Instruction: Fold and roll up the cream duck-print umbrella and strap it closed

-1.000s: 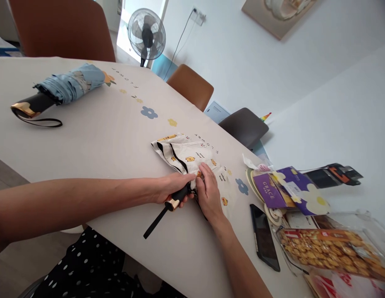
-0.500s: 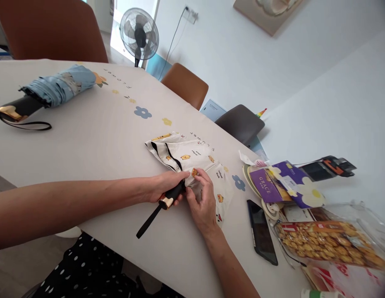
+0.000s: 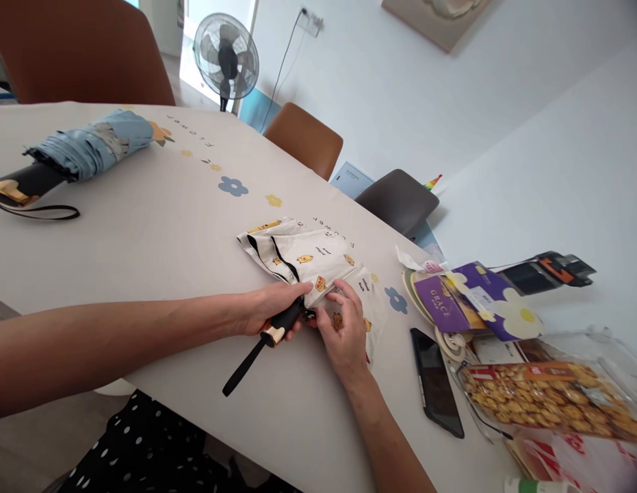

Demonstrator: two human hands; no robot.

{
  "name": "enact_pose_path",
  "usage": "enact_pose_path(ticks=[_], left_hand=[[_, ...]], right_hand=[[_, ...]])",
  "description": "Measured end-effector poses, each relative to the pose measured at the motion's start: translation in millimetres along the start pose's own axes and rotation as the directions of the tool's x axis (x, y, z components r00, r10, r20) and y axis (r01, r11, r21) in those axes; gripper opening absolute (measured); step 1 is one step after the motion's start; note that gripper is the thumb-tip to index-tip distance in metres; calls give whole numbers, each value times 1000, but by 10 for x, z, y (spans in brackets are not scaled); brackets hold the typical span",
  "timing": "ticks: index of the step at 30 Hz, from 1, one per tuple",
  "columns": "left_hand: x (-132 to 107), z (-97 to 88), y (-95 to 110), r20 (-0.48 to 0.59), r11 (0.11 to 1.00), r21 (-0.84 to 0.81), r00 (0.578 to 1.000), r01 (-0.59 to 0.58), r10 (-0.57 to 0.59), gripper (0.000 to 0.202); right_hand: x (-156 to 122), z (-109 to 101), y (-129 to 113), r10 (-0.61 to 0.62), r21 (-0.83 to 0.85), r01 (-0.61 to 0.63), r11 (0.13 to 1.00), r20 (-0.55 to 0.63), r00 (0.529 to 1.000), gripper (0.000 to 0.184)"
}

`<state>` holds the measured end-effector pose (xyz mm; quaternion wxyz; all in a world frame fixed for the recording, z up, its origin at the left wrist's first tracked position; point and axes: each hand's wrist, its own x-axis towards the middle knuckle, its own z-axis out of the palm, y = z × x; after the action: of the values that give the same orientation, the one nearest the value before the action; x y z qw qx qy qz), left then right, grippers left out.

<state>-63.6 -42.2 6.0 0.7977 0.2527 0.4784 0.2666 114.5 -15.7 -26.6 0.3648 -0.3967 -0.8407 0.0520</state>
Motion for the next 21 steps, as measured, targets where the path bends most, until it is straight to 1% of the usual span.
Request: enact_pose_path(ticks=[2, 7, 11, 13, 17, 21], left_hand=[[-8, 4, 5, -15, 1000, 14, 1000, 8, -8, 42], [-30, 31, 17, -28, 1000, 20, 1000, -2, 2, 41], [-32, 37, 21, -20, 999, 41, 1000, -15, 16, 43], [-26, 29, 18, -13, 999, 44, 1000, -22, 23, 43], [-11, 15, 10, -9, 999, 42, 1000, -29, 29, 42], [-1, 13, 8, -6, 999, 42, 1000, -23, 23, 42]], right_hand=[[3, -12, 0, -33, -9, 33, 999, 27, 999, 22], [30, -60, -9, -73, -12, 74, 997, 86, 994, 19], [61, -100, -34, -180, -36, 185, 982, 118, 977, 25], [66, -107, -45, -221, -73, 231, 970, 125, 967, 24], [51, -98, -48, -257, -123, 268, 956, 99, 961, 15], [46, -104, -53, -284, -102, 286, 953, 36, 958, 16]])
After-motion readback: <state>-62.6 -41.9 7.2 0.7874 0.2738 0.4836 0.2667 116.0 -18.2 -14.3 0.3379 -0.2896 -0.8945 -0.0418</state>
